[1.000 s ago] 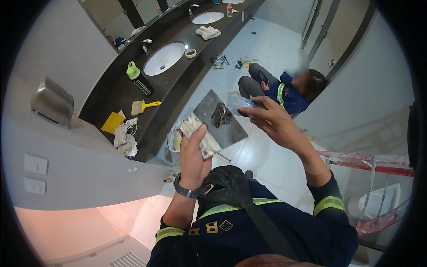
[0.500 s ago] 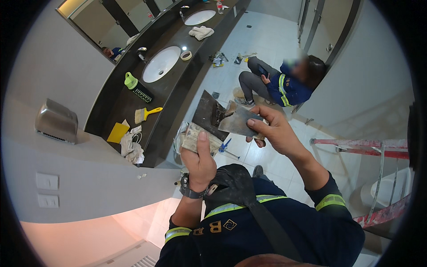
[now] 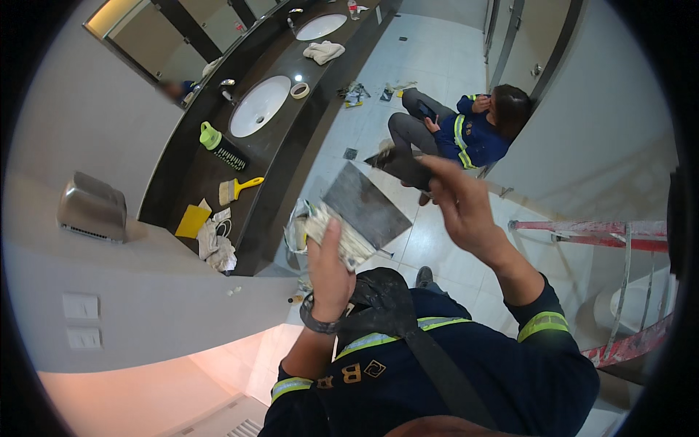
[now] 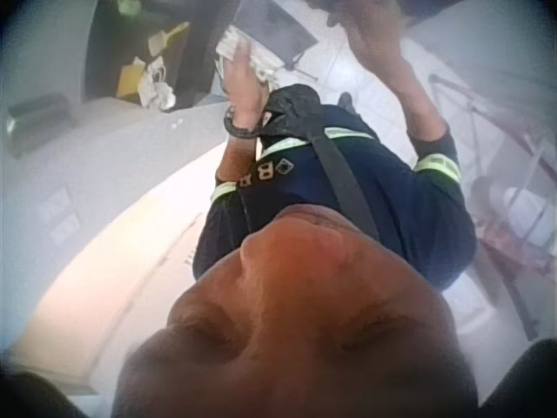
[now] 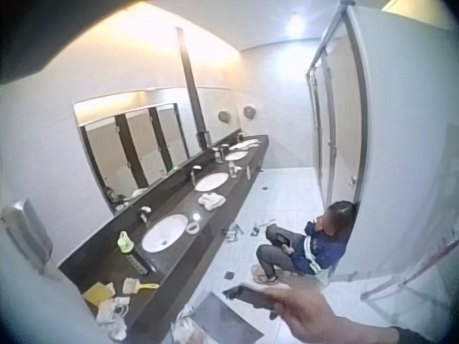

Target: The person uses a metal scraper to remove adhesive residue from the edge of a bathroom countertop. They repeatedly scrape the same area, occasionally lifting the scraper to inspect the removed material and the surface.

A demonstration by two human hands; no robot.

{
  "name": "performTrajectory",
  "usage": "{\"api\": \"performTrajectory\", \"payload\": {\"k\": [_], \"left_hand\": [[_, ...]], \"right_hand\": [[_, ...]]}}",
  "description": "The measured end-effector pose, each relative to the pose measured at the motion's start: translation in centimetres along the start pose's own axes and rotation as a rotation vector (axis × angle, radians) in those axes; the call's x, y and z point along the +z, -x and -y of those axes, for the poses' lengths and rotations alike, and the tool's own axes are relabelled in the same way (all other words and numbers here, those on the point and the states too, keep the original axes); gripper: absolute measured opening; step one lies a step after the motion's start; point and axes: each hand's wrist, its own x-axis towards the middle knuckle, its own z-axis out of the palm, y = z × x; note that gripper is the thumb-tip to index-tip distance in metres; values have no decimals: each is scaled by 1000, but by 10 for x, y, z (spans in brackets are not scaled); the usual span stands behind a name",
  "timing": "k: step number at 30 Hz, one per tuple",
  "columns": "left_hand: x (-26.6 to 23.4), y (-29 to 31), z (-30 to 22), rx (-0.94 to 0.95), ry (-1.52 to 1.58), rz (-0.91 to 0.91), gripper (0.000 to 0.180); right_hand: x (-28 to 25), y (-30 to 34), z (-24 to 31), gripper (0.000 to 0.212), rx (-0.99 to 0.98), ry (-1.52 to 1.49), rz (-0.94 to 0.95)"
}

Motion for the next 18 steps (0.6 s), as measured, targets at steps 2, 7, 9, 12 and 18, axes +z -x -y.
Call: {"api": "performTrajectory", "payload": {"k": [2,7,9,12,18], "left_hand": [[6,-9,-6,-76,121,23,34],[7,-12,-9,-88,130,62,35],[5,-11,-9,-87,125,103,36],[2,-9,-7,-80,100,144,39],[-4,-5,-6,-8,76,137,37]], "right_hand": [[2,2,-2,45,-213,135,114],[-14,-4,10,53,-72,-52,445],[-25,-13,9,58,-58,-1,573],[-30,-18,11,54,-47,121,553],[-27,-20,1,47,-75,582,360]]}}
